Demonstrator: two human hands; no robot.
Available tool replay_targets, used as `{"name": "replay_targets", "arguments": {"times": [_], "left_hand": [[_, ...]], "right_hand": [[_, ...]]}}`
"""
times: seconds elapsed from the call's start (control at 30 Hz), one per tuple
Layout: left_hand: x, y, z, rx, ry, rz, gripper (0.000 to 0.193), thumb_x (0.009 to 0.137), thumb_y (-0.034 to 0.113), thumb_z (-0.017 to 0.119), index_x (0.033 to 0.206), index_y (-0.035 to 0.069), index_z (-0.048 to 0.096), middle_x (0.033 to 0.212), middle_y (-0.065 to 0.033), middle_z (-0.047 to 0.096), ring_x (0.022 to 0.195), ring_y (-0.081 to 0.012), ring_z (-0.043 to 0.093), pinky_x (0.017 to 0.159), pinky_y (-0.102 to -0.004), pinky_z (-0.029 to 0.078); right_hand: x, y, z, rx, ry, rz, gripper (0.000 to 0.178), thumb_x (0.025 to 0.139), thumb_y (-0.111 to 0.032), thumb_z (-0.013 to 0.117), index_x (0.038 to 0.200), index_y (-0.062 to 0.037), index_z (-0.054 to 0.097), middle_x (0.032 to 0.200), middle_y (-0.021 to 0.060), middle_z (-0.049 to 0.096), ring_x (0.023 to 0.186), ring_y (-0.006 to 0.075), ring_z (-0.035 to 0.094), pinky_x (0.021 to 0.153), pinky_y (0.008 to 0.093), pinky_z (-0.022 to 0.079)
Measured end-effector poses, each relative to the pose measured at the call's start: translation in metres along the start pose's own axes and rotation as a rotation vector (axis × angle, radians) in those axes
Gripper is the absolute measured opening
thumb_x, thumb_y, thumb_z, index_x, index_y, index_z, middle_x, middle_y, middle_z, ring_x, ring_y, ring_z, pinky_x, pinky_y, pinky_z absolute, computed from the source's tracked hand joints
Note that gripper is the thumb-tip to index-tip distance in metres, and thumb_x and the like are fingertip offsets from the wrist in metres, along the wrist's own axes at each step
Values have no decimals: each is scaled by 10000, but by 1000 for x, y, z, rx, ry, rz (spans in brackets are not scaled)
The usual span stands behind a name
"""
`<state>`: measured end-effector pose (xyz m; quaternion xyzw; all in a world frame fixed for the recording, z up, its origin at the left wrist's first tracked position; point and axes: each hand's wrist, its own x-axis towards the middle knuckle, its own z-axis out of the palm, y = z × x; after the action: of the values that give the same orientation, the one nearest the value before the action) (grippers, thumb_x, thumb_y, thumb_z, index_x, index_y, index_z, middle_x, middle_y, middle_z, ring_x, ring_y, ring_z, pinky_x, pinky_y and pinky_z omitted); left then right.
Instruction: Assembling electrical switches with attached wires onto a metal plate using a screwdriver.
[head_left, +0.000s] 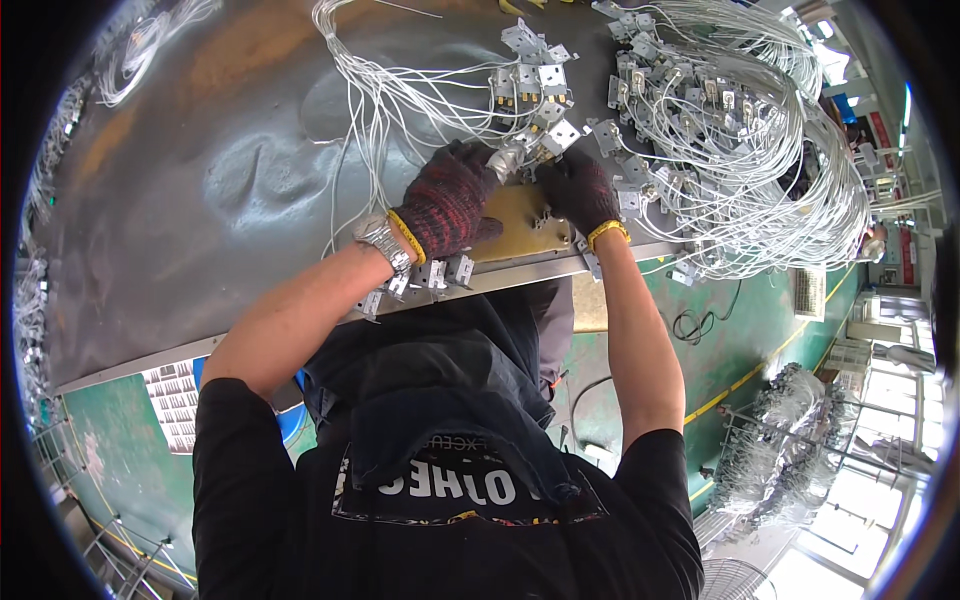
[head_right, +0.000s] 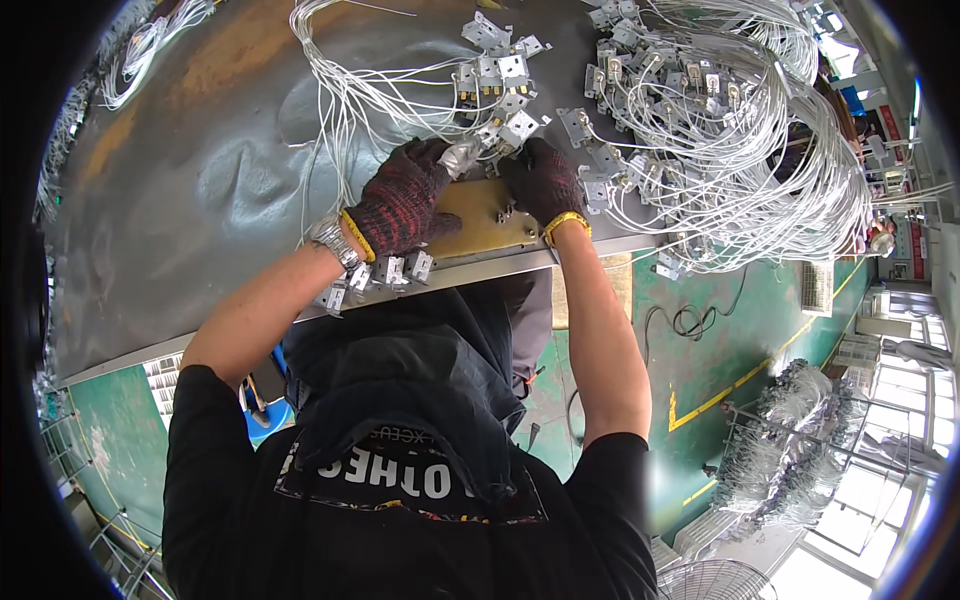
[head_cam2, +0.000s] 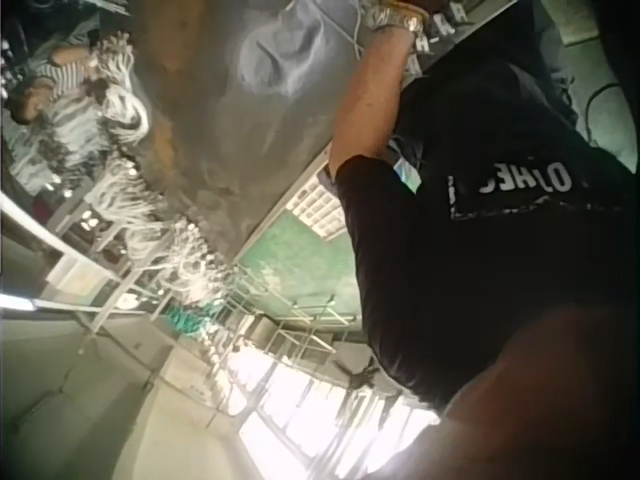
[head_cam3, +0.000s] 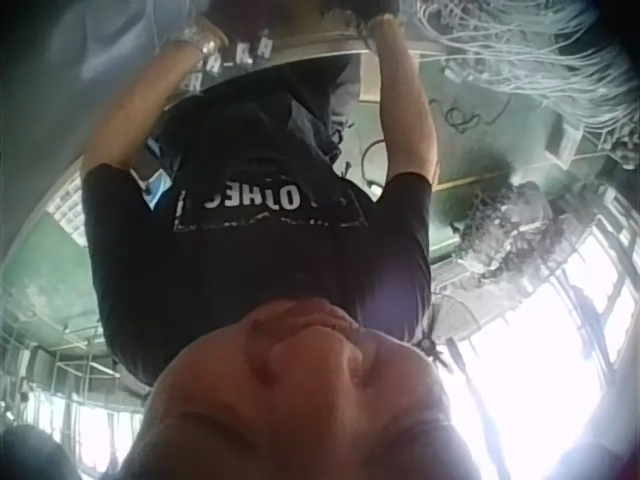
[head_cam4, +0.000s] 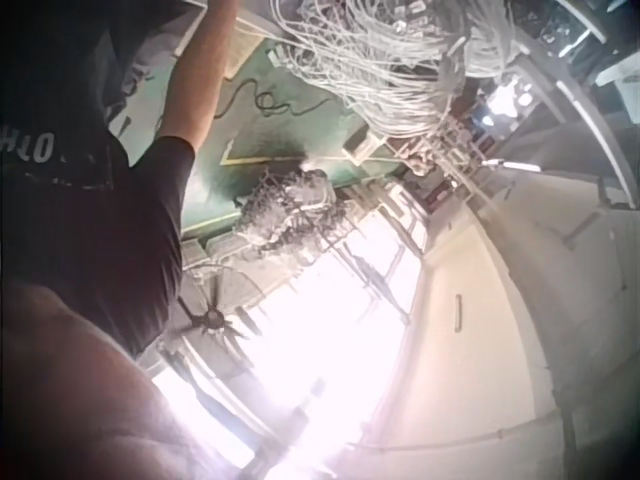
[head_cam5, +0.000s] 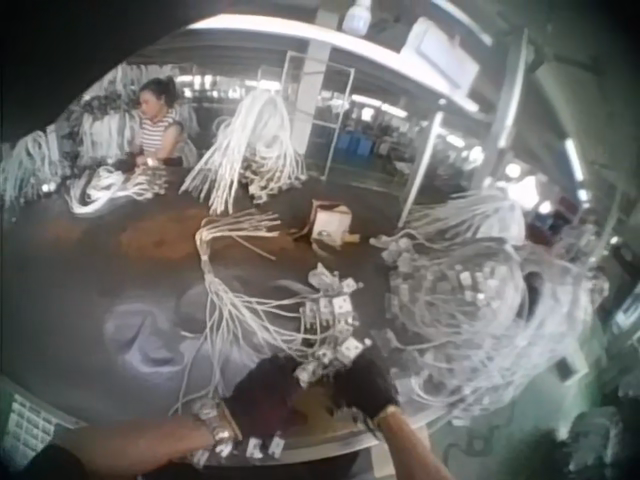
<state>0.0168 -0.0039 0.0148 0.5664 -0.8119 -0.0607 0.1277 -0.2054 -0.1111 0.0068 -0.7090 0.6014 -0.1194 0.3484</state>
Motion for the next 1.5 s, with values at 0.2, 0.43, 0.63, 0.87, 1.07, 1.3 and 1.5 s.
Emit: {"name": "replay_targets", "arguments": {"times": [0.2,0.43,0.63,0.87,1.07,1.3,1.5], "left_hand": [[8,-3,5,12,18,-2,805,819,532,728,1405,4,566,1526,-264,479,1444,-388,416,1238,-485,252],[13,-2,0,57,52,25,830,786,509,762,1428,26,555,1578,-204,416,1456,-353,390,1233,-484,262],[-15,-6,-24,-29,317,114,763,681,309,841,1353,25,619,1461,-150,504,1356,-326,474,1171,-486,341],[-50,-15,-28,166,178,146,437,745,321,764,1137,134,715,1110,-55,668,1086,-282,609,970,-448,444],[-37,-14,-38,168,-49,245,389,832,371,728,1095,84,707,1068,-141,703,1031,-325,676,960,-468,506],[-30,-22,-3,263,-66,189,327,900,264,644,1071,-10,698,1017,-222,705,962,-365,690,866,-504,531],[-33,-17,-14,143,-1,215,338,856,306,694,1093,65,721,1137,-175,705,1075,-351,666,922,-479,502]], "right_hand": [[-8,-21,-14,78,-34,0,423,877,-366,752,1122,-29,678,910,170,725,735,253,732,666,377,580],[-12,-21,-16,371,-31,-25,336,915,-326,769,1033,-27,671,758,44,642,608,114,614,518,293,518],[-55,-9,17,801,-151,-63,289,936,-294,759,1056,-70,620,738,36,630,546,122,595,442,259,438],[-126,-23,59,1392,-65,1,310,865,-52,763,1128,-86,601,759,54,652,542,134,596,401,237,418],[-126,-44,57,902,80,-53,259,842,-5,792,1043,-43,632,760,70,684,628,142,667,523,278,510],[-114,-28,69,708,87,-183,213,860,-32,809,993,-31,643,761,50,672,649,122,655,567,282,539],[-108,-28,70,449,154,-286,238,856,-82,843,978,-29,646,744,24,659,626,92,621,552,264,516]]}}
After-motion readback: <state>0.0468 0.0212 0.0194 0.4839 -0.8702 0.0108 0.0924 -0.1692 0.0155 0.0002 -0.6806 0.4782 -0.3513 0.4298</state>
